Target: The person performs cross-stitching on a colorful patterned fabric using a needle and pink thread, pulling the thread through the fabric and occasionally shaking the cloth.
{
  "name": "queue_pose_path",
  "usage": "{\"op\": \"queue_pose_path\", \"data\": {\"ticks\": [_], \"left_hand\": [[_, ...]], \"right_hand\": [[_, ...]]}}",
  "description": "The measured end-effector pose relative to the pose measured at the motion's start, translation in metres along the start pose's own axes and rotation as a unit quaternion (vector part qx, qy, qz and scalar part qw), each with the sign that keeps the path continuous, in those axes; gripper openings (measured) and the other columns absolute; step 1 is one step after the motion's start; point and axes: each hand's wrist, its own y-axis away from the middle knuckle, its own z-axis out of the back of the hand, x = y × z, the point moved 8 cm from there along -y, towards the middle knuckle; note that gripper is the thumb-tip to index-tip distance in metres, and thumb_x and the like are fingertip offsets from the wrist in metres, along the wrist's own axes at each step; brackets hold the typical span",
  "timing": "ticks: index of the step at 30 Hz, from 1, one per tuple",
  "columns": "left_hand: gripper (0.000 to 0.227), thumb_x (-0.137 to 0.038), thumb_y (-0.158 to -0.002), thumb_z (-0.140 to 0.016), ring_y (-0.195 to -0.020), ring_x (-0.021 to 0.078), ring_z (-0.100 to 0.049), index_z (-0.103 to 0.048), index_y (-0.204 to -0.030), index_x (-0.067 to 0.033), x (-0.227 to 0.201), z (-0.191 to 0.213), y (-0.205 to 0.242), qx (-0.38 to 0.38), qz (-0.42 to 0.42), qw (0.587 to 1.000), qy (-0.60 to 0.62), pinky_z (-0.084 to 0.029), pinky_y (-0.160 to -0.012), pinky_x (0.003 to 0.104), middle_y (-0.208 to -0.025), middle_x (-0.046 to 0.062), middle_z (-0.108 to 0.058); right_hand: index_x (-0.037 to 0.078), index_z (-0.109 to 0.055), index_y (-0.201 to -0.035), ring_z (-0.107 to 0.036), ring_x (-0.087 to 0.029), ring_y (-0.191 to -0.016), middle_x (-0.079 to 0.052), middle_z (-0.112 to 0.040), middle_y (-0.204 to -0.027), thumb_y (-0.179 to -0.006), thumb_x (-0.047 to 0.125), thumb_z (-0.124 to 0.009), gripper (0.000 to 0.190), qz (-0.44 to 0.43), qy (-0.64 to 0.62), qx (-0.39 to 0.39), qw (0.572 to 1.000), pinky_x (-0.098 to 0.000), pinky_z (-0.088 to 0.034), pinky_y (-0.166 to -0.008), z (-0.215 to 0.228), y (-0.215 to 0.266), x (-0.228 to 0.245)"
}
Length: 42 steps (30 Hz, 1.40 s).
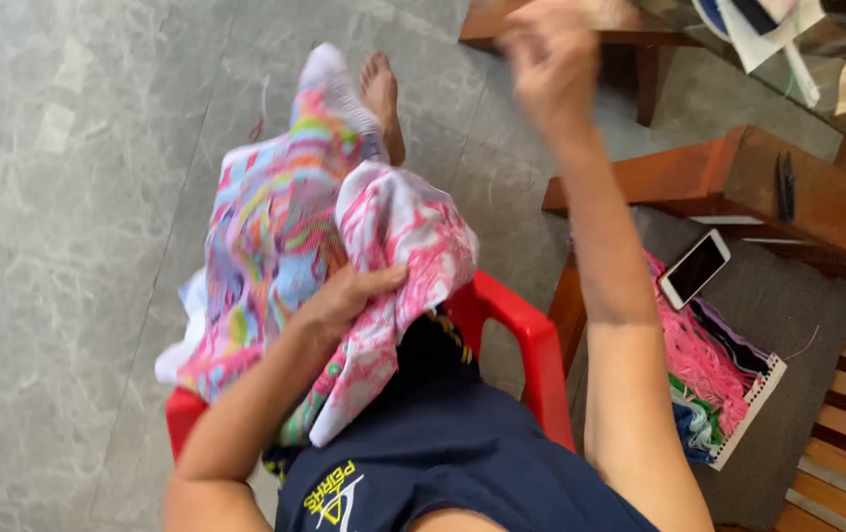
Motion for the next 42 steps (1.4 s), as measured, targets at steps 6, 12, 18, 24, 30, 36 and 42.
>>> {"op": "queue_pose_path", "data": {"ticks": [6, 12, 18, 24, 30, 36, 42], "left_hand": [[0.038, -0.004, -0.083, -0.072, -0.1, 0.0274, -0.071, -0.068, -0.12, 0.0047, -0.043, 0.012, -0.043, -0.074, 0.016, 0.993, 0.089, -0.059, -0.093, 0.041, -0.111, 0.016, -0.073], [0.027, -0.009, -0.083, -0.074, -0.098, 0.0212, -0.071, -0.073, -0.107, 0.0032, -0.11, 0.013, -0.081, -0.195, -0.034, 0.974, 0.114, -0.059, -0.092, 0.034, -0.105, 0.011, -0.075], [0.044, -0.007, -0.079, -0.073, -0.097, 0.031, -0.07, -0.067, -0.121, 0.0061, -0.112, -0.012, -0.084, -0.183, 0.002, 0.971, 0.155, -0.059, -0.09, 0.046, -0.109, 0.017, -0.073], [0.032, -0.007, -0.081, -0.075, -0.092, 0.0289, -0.072, -0.071, -0.11, 0.0069, -0.112, -0.01, -0.092, -0.189, 0.025, 0.971, 0.142, -0.061, -0.083, 0.041, -0.103, 0.016, -0.074], [0.047, -0.008, -0.077, -0.075, -0.097, 0.029, -0.07, -0.066, -0.121, 0.0058, -0.118, 0.008, -0.093, -0.171, -0.006, 0.97, 0.171, -0.059, -0.09, 0.043, -0.108, 0.016, -0.073], [0.037, -0.015, -0.087, -0.078, -0.102, 0.0349, -0.073, -0.07, -0.121, -0.0045, -0.101, 0.063, -0.108, -0.109, -0.108, 0.974, 0.166, -0.055, -0.093, 0.056, -0.107, 0.018, -0.075], [0.035, -0.012, -0.089, -0.075, -0.103, 0.0368, -0.073, -0.068, -0.121, -0.0004, -0.092, 0.074, -0.072, -0.074, -0.136, 0.969, 0.19, -0.056, -0.093, 0.056, -0.107, 0.021, -0.075]], "right_hand": [[-0.007, -0.058, -0.141, -0.054, -0.052, -0.128, -0.033, -0.057, -0.139, -0.096, -0.006, -0.077, 0.049, -0.162, 0.207, -0.039, 0.964, -0.0503, -0.043, -0.11, 0.025, 0.02, -0.252], [0.001, -0.066, -0.118, -0.064, -0.044, -0.101, -0.022, -0.067, -0.113, -0.097, 0.004, -0.077, 0.024, -0.118, 0.253, -0.058, 0.958, -0.0479, -0.052, -0.085, 0.004, -0.009, -0.304], [0.005, -0.066, -0.126, -0.072, -0.04, -0.104, -0.016, -0.061, -0.133, -0.1, 0.012, -0.081, 0.031, -0.141, 0.365, -0.004, 0.92, -0.0454, -0.066, -0.079, -0.015, -0.016, -0.341], [0.01, -0.06, -0.106, -0.067, -0.025, -0.074, -0.007, -0.06, -0.098, -0.084, 0.0, -0.064, 0.024, -0.041, 0.533, 0.066, 0.842, -0.0347, -0.056, -0.046, -0.021, -0.021, -0.344], [-0.006, -0.062, -0.117, -0.062, -0.035, -0.085, -0.019, -0.065, -0.097, -0.114, 0.003, -0.051, 0.014, -0.096, 0.142, -0.116, 0.978, -0.0422, -0.047, -0.074, 0.025, -0.031, -0.165], [0.016, -0.067, -0.094, -0.058, -0.024, -0.07, -0.001, -0.054, -0.081, -0.098, 0.019, -0.055, 0.013, -0.039, -0.265, 0.024, 0.963, -0.0392, -0.06, -0.069, 0.063, 0.019, 0.12], [0.009, -0.075, -0.083, -0.076, -0.029, -0.064, -0.014, -0.081, -0.084, -0.09, 0.011, -0.069, 0.01, 0.201, -0.529, -0.028, 0.824, -0.043, -0.069, -0.055, 0.077, 0.07, 0.222]]}}
